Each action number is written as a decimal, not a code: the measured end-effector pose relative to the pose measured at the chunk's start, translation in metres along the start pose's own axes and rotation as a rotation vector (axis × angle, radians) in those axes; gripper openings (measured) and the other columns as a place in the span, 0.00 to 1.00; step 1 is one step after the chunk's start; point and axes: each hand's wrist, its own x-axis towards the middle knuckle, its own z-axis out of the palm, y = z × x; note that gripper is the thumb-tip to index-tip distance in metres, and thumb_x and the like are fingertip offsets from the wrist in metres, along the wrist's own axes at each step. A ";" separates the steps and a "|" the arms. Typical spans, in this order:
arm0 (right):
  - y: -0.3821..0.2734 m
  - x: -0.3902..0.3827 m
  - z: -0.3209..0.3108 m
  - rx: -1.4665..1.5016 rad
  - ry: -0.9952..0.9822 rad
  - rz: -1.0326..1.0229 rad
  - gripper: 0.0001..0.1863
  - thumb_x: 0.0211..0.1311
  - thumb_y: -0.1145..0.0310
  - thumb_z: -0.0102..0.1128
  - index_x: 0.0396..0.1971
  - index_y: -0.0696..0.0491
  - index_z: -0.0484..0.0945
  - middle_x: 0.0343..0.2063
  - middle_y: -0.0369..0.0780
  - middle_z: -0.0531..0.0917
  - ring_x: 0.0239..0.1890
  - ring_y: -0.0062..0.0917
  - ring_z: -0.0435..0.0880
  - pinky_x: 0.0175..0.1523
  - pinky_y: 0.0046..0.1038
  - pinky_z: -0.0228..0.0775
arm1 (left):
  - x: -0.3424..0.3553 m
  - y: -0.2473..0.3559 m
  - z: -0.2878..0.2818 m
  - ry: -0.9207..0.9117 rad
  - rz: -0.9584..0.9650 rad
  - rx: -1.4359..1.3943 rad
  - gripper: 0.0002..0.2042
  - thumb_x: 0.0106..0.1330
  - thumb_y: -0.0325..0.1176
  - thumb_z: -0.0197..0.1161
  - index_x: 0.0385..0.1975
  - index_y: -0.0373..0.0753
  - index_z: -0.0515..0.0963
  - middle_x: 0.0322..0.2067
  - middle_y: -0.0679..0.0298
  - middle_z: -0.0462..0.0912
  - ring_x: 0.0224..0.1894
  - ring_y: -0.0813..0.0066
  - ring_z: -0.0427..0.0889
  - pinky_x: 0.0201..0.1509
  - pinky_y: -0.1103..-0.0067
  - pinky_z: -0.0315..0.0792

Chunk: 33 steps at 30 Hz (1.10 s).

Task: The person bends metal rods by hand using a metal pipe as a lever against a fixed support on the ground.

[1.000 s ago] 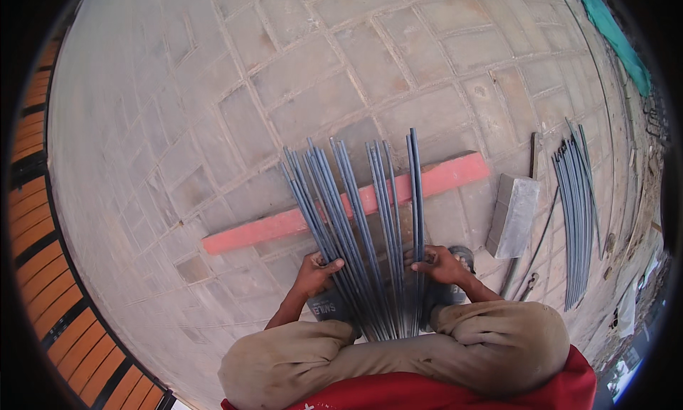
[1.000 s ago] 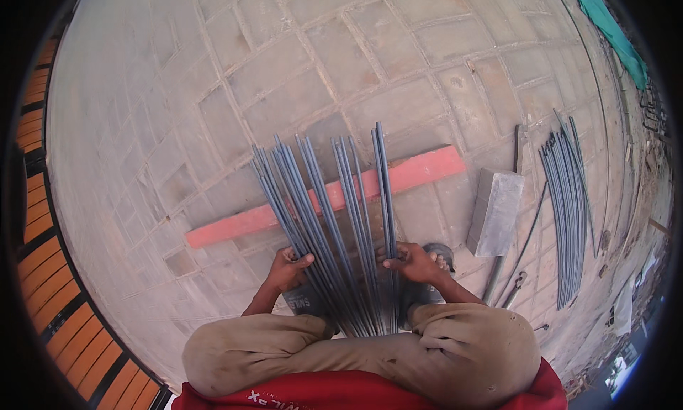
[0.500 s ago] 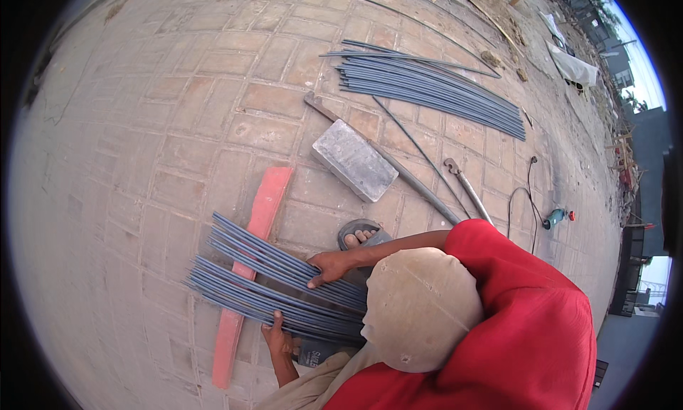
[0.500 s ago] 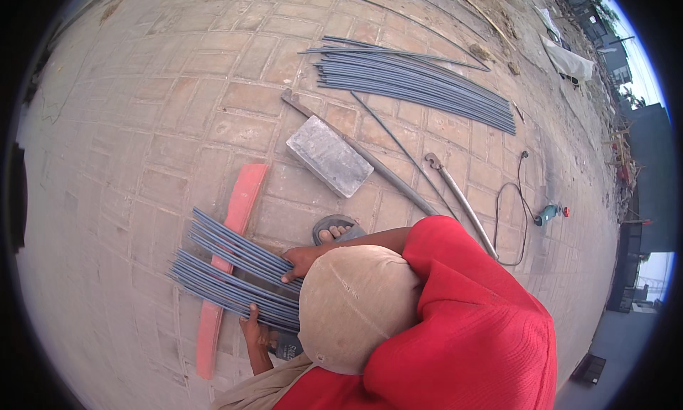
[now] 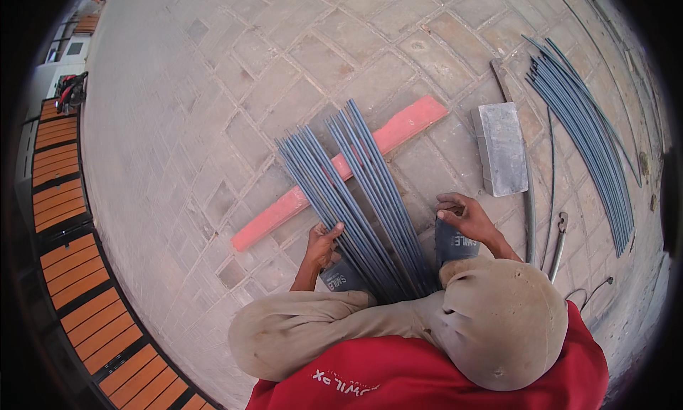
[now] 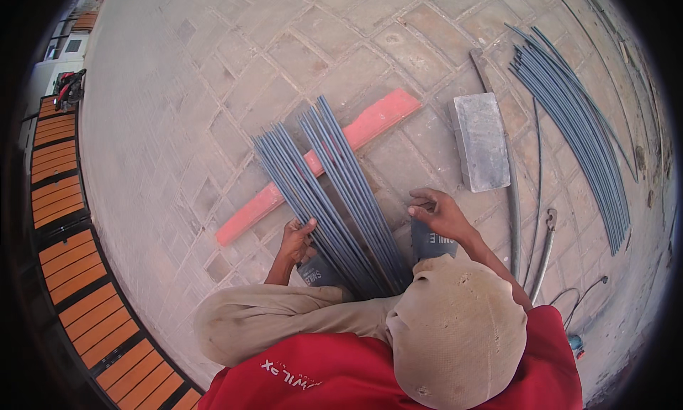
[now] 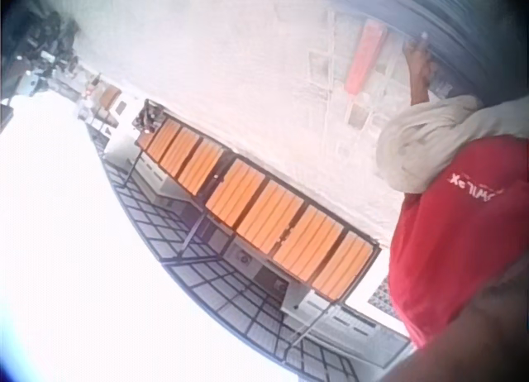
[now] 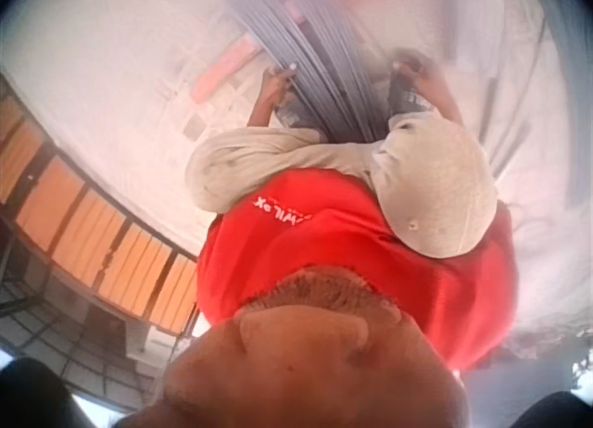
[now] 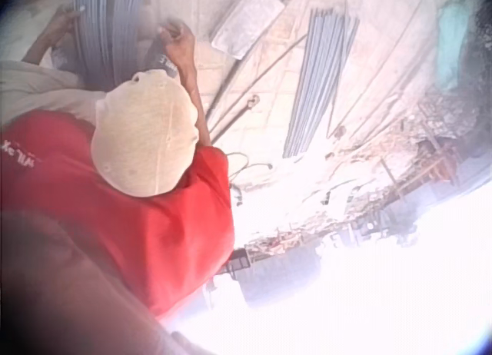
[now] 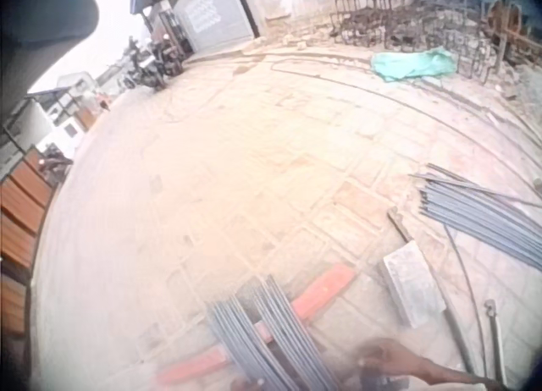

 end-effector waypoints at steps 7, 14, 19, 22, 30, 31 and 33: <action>0.012 0.027 0.032 -0.111 -0.261 -0.025 0.22 0.61 0.63 0.65 0.52 0.58 0.75 0.42 0.44 0.85 0.44 0.28 0.83 0.52 0.29 0.72 | 0.001 -0.006 -0.014 0.194 0.040 -0.104 0.15 0.64 0.32 0.67 0.46 0.32 0.77 0.42 0.61 0.83 0.42 0.72 0.82 0.48 0.72 0.75; 0.017 0.028 0.015 -0.104 -0.211 0.022 0.20 0.61 0.64 0.63 0.51 0.57 0.76 0.39 0.43 0.85 0.41 0.27 0.83 0.48 0.29 0.73 | -0.007 0.037 0.033 0.369 0.137 0.192 0.18 0.61 0.32 0.70 0.47 0.33 0.74 0.39 0.61 0.83 0.36 0.77 0.81 0.40 0.77 0.76; 0.025 0.038 0.027 -0.039 -0.198 0.011 0.20 0.61 0.64 0.63 0.51 0.57 0.76 0.37 0.43 0.86 0.34 0.24 0.82 0.44 0.28 0.73 | -0.006 0.052 0.004 0.246 0.060 0.244 0.15 0.61 0.31 0.69 0.44 0.33 0.77 0.38 0.61 0.83 0.36 0.75 0.81 0.38 0.77 0.76; 0.026 0.034 0.020 0.006 -0.160 -0.028 0.20 0.61 0.64 0.63 0.51 0.57 0.76 0.36 0.43 0.85 0.33 0.24 0.82 0.43 0.27 0.73 | 0.002 0.055 0.009 0.145 0.030 0.216 0.14 0.60 0.29 0.69 0.43 0.33 0.77 0.38 0.61 0.83 0.36 0.75 0.82 0.37 0.77 0.77; 0.030 0.022 0.010 -0.019 -0.069 -0.148 0.21 0.60 0.63 0.64 0.49 0.58 0.77 0.38 0.48 0.85 0.41 0.35 0.84 0.48 0.32 0.73 | -0.006 0.031 -0.010 0.047 -0.195 0.404 0.21 0.55 0.24 0.69 0.49 0.33 0.71 0.38 0.62 0.81 0.37 0.73 0.81 0.38 0.78 0.76; 0.028 0.004 -0.008 -0.025 -0.029 -0.121 0.21 0.60 0.63 0.64 0.49 0.58 0.77 0.38 0.48 0.85 0.41 0.35 0.84 0.48 0.32 0.73 | -0.012 0.042 0.015 0.070 -0.233 0.548 0.24 0.57 0.25 0.69 0.53 0.34 0.69 0.39 0.63 0.79 0.39 0.72 0.80 0.42 0.76 0.76; 0.012 -0.042 -0.033 0.118 0.177 -0.227 0.18 0.61 0.65 0.63 0.48 0.59 0.77 0.38 0.47 0.84 0.40 0.36 0.84 0.49 0.32 0.73 | -0.017 0.042 0.021 0.032 -0.239 0.437 0.25 0.57 0.26 0.69 0.54 0.34 0.68 0.40 0.62 0.79 0.40 0.71 0.80 0.43 0.75 0.76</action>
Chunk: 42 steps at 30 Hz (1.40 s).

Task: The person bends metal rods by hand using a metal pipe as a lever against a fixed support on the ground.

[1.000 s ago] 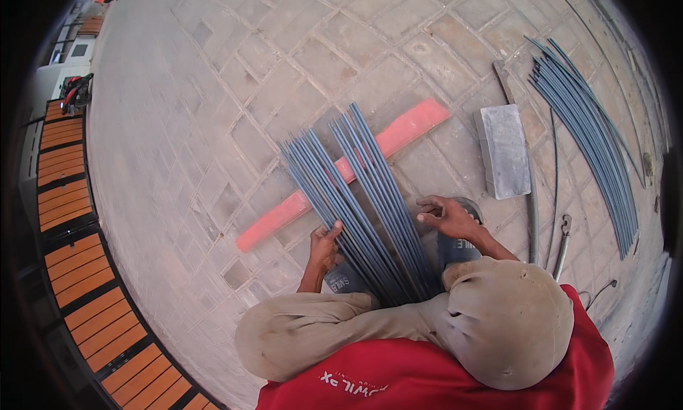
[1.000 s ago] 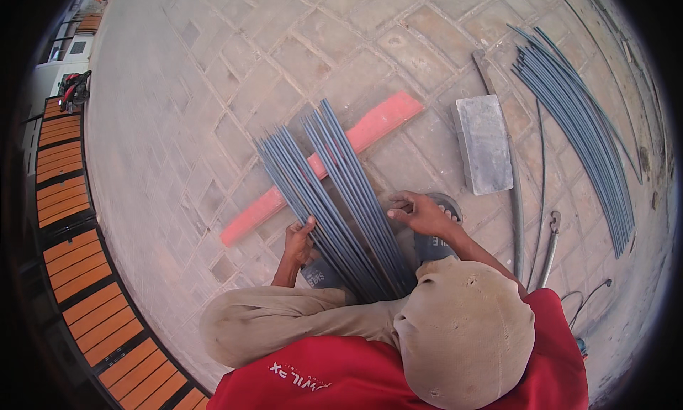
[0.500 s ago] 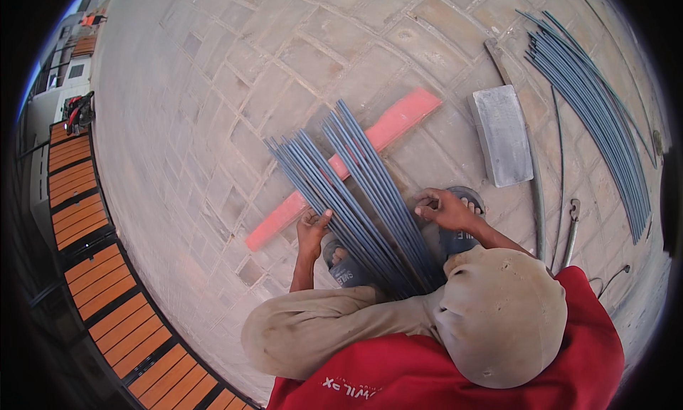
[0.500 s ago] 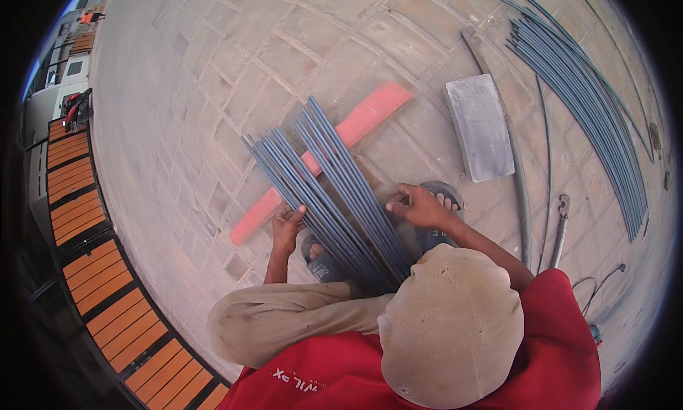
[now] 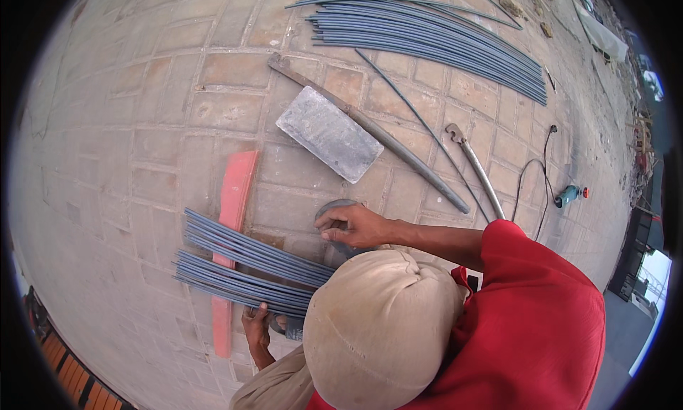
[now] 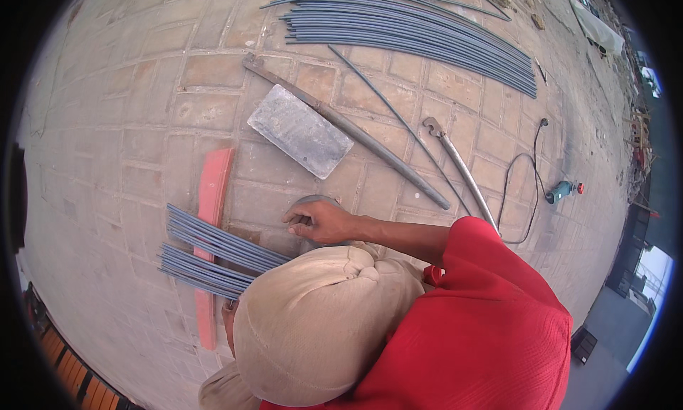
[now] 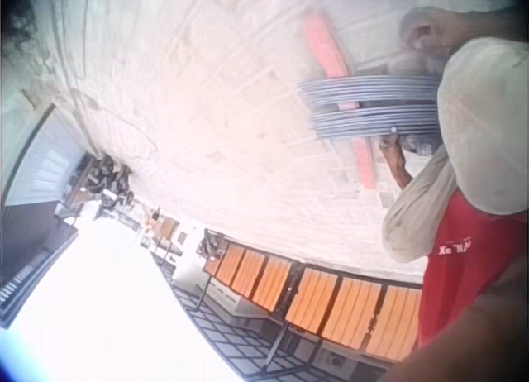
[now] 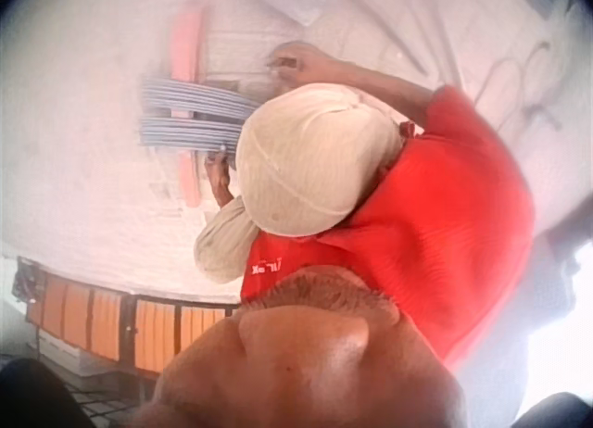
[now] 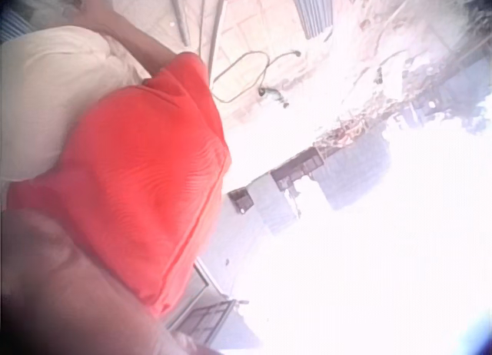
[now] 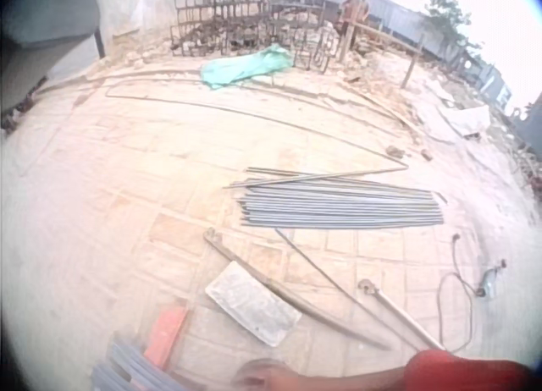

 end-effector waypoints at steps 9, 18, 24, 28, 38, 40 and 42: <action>0.065 -0.090 -0.127 -1.015 0.501 0.330 0.33 0.54 0.56 0.68 0.56 0.57 0.66 0.44 0.47 0.73 0.49 0.44 0.73 0.55 0.38 0.67 | -0.013 0.014 -0.049 -0.004 0.065 -0.034 0.30 0.60 0.37 0.69 0.59 0.31 0.66 0.44 0.57 0.80 0.42 0.65 0.82 0.46 0.72 0.77; 0.049 -0.073 -0.164 -0.462 0.571 0.291 0.12 0.52 0.68 0.62 0.31 0.59 0.73 0.20 0.40 0.74 0.22 0.25 0.77 0.29 0.29 0.72 | -0.069 0.157 -0.073 0.221 0.320 0.539 0.26 0.62 0.33 0.64 0.59 0.28 0.67 0.44 0.54 0.80 0.44 0.70 0.79 0.49 0.76 0.72; -0.026 -0.073 -0.125 0.002 0.368 0.447 0.10 0.57 0.66 0.62 0.31 0.55 0.72 0.14 0.33 0.70 0.13 0.17 0.68 0.17 0.24 0.58 | -0.092 0.227 -0.018 0.129 0.526 0.783 0.28 0.64 0.36 0.64 0.60 0.29 0.66 0.50 0.46 0.77 0.53 0.64 0.77 0.57 0.72 0.71; -0.034 -0.045 -0.076 -0.125 0.390 -0.117 0.13 0.57 0.68 0.62 0.35 0.60 0.71 0.18 0.37 0.74 0.20 0.24 0.74 0.27 0.32 0.66 | -0.095 0.273 0.062 -0.149 0.557 0.872 0.39 0.60 0.47 0.69 0.65 0.31 0.60 0.56 0.44 0.72 0.54 0.59 0.76 0.58 0.68 0.71; -0.119 -0.007 -0.031 -0.356 0.223 -0.454 0.24 0.62 0.61 0.62 0.55 0.55 0.70 0.46 0.49 0.75 0.47 0.45 0.77 0.49 0.37 0.72 | -0.090 0.319 0.202 -0.473 0.702 -0.356 0.15 0.71 0.48 0.56 0.32 0.41 0.72 0.24 0.66 0.75 0.27 0.74 0.77 0.41 0.73 0.76; -0.089 -0.030 -0.075 -0.450 0.423 -0.394 0.24 0.63 0.62 0.60 0.57 0.54 0.69 0.49 0.49 0.74 0.51 0.44 0.75 0.54 0.36 0.70 | -0.088 0.304 0.201 -0.270 0.582 -0.483 0.15 0.71 0.45 0.58 0.24 0.45 0.67 0.16 0.72 0.64 0.18 0.80 0.65 0.30 0.76 0.70; -0.039 -0.070 -0.123 -0.701 0.738 -0.103 0.24 0.62 0.66 0.61 0.57 0.55 0.69 0.50 0.49 0.73 0.50 0.43 0.76 0.54 0.37 0.70 | -0.079 0.286 0.198 -0.186 0.524 -0.508 0.16 0.70 0.46 0.59 0.24 0.45 0.67 0.16 0.72 0.64 0.19 0.80 0.66 0.30 0.77 0.71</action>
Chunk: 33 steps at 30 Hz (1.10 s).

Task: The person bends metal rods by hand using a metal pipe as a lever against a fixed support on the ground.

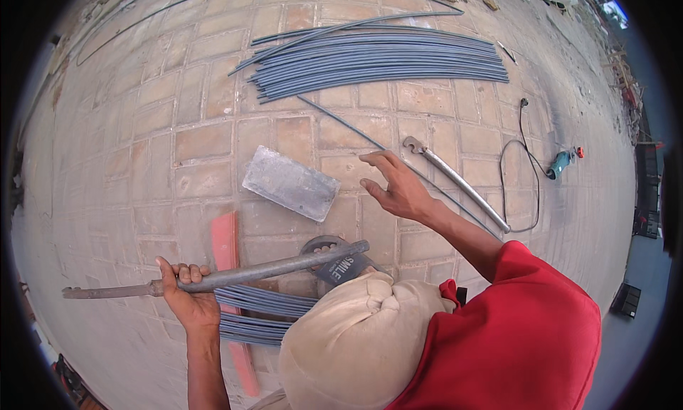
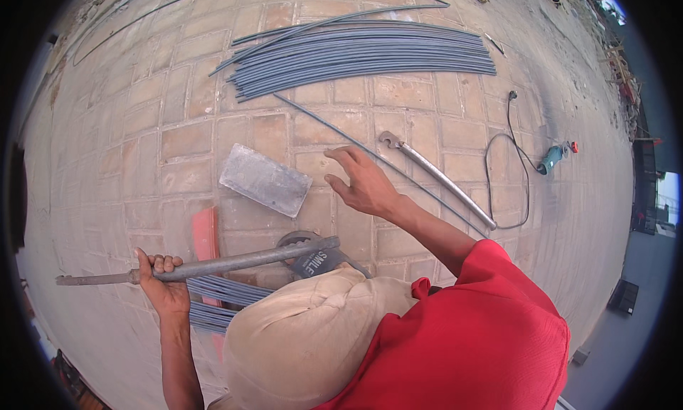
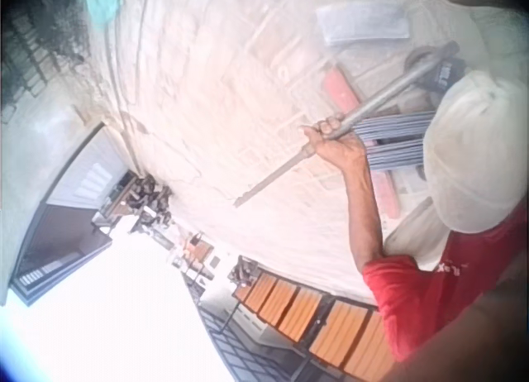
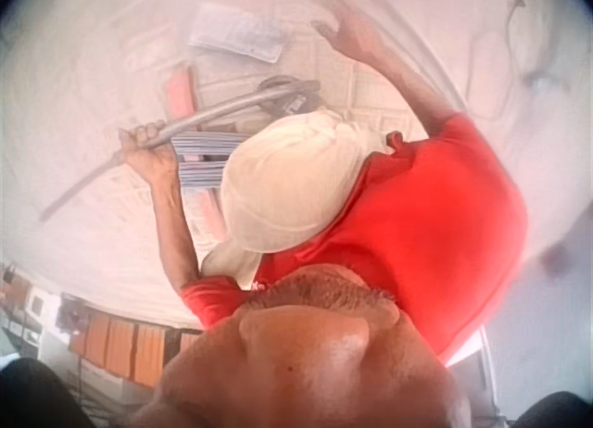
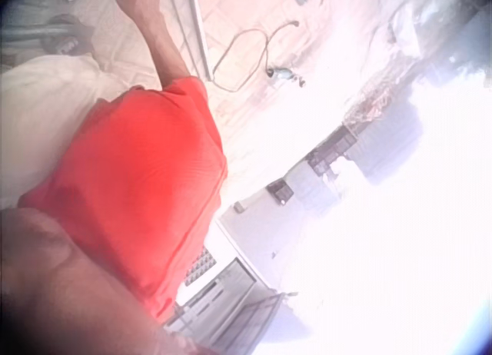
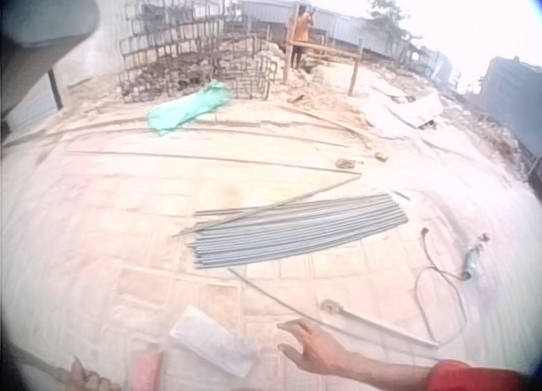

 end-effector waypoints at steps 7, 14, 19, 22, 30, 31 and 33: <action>0.200 -0.109 -0.051 -0.558 -0.051 0.440 0.29 0.55 0.66 0.65 0.56 0.59 0.66 0.46 0.53 0.72 0.50 0.49 0.72 0.54 0.43 0.67 | 0.035 -0.040 -0.004 0.128 -0.180 0.043 0.18 0.65 0.50 0.63 0.28 0.43 0.67 0.17 0.71 0.64 0.19 0.78 0.68 0.30 0.77 0.72; 0.223 -0.105 -0.054 -0.430 -0.119 0.313 0.20 0.57 0.70 0.62 0.48 0.58 0.68 0.39 0.53 0.74 0.43 0.50 0.74 0.46 0.44 0.67 | 0.063 -0.106 0.045 0.040 -0.152 -0.058 0.07 0.65 0.28 0.62 0.32 0.35 0.70 0.24 0.65 0.72 0.21 0.74 0.73 0.26 0.74 0.73; 0.244 -0.113 -0.064 -0.200 0.012 0.201 0.16 0.71 0.62 0.45 0.43 0.62 0.68 0.30 0.52 0.72 0.32 0.45 0.72 0.40 0.43 0.65 | 0.056 -0.187 0.076 0.009 -0.010 0.438 0.16 0.63 0.31 0.63 0.43 0.30 0.65 0.35 0.56 0.75 0.35 0.64 0.77 0.41 0.67 0.72; 0.212 -0.074 -0.064 0.105 -0.069 0.547 0.18 0.73 0.57 0.44 0.39 0.60 0.69 0.20 0.39 0.69 0.24 0.26 0.68 0.31 0.31 0.62 | 0.040 -0.209 0.065 0.030 -0.016 0.664 0.21 0.61 0.36 0.65 0.43 0.27 0.64 0.40 0.40 0.76 0.46 0.45 0.78 0.48 0.64 0.71; 0.109 0.019 -0.028 -0.037 0.074 0.011 0.15 0.67 0.57 0.51 0.40 0.54 0.74 0.21 0.33 0.71 0.20 0.22 0.68 0.22 0.28 0.60 | 0.029 -0.197 0.074 -0.168 0.012 1.111 0.26 0.61 0.43 0.65 0.48 0.27 0.69 0.47 0.42 0.76 0.51 0.45 0.77 0.55 0.59 0.72; 0.090 0.027 -0.027 0.186 -0.119 0.114 0.17 0.73 0.56 0.44 0.38 0.56 0.69 0.16 0.31 0.64 0.15 0.13 0.61 0.18 0.22 0.52 | 0.029 -0.193 0.072 -0.160 0.020 1.104 0.26 0.61 0.43 0.65 0.48 0.27 0.69 0.47 0.42 0.76 0.51 0.45 0.77 0.55 0.59 0.72; 0.059 0.043 -0.012 0.176 -0.113 -0.134 0.18 0.71 0.55 0.48 0.37 0.58 0.69 0.17 0.32 0.65 0.19 0.15 0.62 0.22 0.24 0.54 | 0.030 -0.192 0.066 -0.294 0.102 1.210 0.28 0.61 0.50 0.63 0.43 0.27 0.72 0.42 0.42 0.80 0.46 0.45 0.80 0.48 0.58 0.75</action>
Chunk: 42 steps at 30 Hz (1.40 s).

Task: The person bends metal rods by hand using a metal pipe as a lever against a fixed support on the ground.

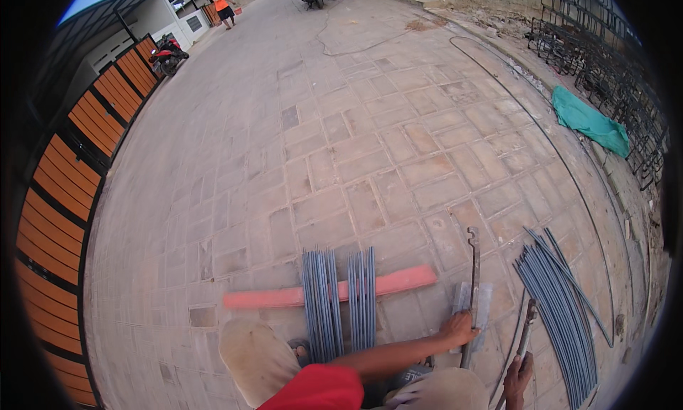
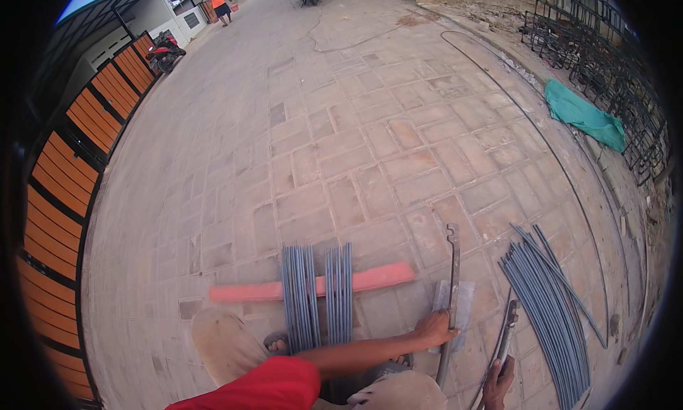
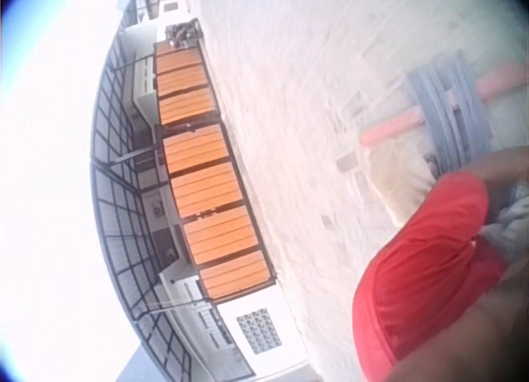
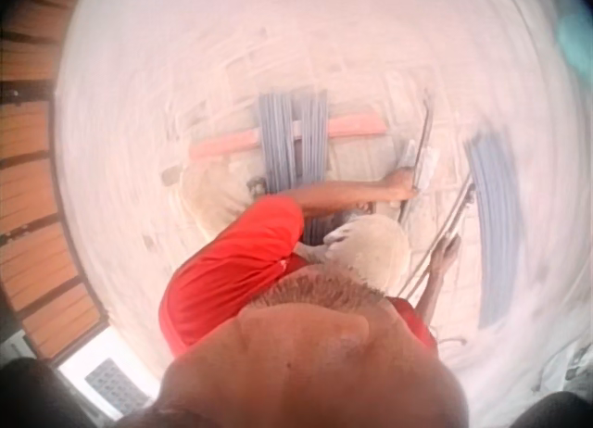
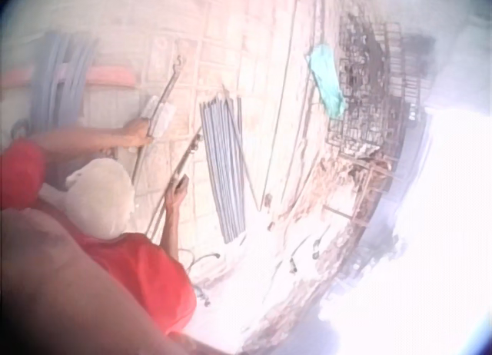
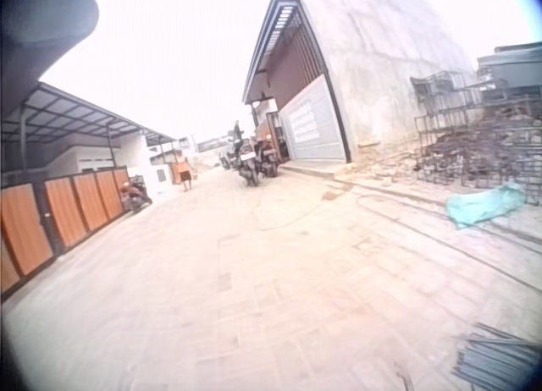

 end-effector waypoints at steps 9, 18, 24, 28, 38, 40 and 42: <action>-0.158 0.080 0.062 -0.248 -0.389 -0.337 0.18 0.56 0.70 0.59 0.47 0.59 0.71 0.28 0.47 0.80 0.26 0.36 0.81 0.33 0.35 0.72 | -0.053 -0.009 -0.173 -0.333 0.327 0.605 0.22 0.62 0.48 0.62 0.35 0.29 0.79 0.32 0.44 0.82 0.40 0.46 0.83 0.42 0.57 0.75; -0.304 0.116 0.136 -0.766 -0.593 -1.344 0.07 0.48 0.72 0.59 0.30 0.53 0.75 0.27 0.37 0.77 0.34 0.28 0.82 0.31 0.30 0.77 | -0.112 -0.016 -0.298 -0.009 0.460 0.348 0.49 0.52 0.61 0.69 0.64 0.29 0.57 0.58 0.37 0.67 0.60 0.45 0.70 0.62 0.62 0.67; -0.422 0.105 0.196 -0.776 -0.583 -1.946 0.06 0.48 0.68 0.60 0.25 0.52 0.74 0.25 0.35 0.75 0.33 0.24 0.77 0.39 0.28 0.71 | -0.130 -0.008 -0.358 -0.012 0.503 -0.388 0.41 0.53 0.65 0.66 0.48 0.26 0.71 0.43 0.42 0.78 0.50 0.55 0.79 0.65 0.64 0.64; -0.466 0.093 0.239 -0.787 -0.505 -2.202 0.04 0.50 0.68 0.60 0.24 0.51 0.78 0.27 0.32 0.76 0.40 0.23 0.75 0.49 0.26 0.69 | -0.160 -0.032 -0.389 0.266 0.477 -0.539 0.24 0.63 0.57 0.63 0.24 0.37 0.74 0.15 0.65 0.76 0.25 0.70 0.85 0.48 0.69 0.75; -0.432 0.134 0.363 -0.539 -0.811 -1.536 0.19 0.58 0.71 0.58 0.51 0.57 0.73 0.46 0.43 0.78 0.53 0.35 0.75 0.59 0.34 0.67 | -0.209 -0.143 -0.459 0.974 0.193 -0.710 0.20 0.65 0.49 0.64 0.26 0.37 0.71 0.09 0.72 0.63 0.08 0.81 0.63 0.13 0.78 0.64; -0.408 0.142 0.404 -0.630 -0.990 -1.248 0.21 0.57 0.69 0.56 0.52 0.59 0.73 0.47 0.47 0.77 0.53 0.40 0.75 0.59 0.38 0.68 | -0.215 -0.159 -0.454 0.977 0.159 -0.727 0.20 0.65 0.49 0.64 0.26 0.37 0.71 0.09 0.71 0.63 0.08 0.81 0.63 0.13 0.78 0.64; -0.384 0.155 0.440 -0.638 -1.039 -1.195 0.22 0.57 0.69 0.55 0.53 0.60 0.72 0.48 0.48 0.77 0.54 0.41 0.75 0.59 0.38 0.68 | -0.219 -0.172 -0.445 0.989 0.135 -0.747 0.20 0.65 0.49 0.64 0.26 0.37 0.70 0.09 0.71 0.63 0.08 0.81 0.63 0.13 0.78 0.64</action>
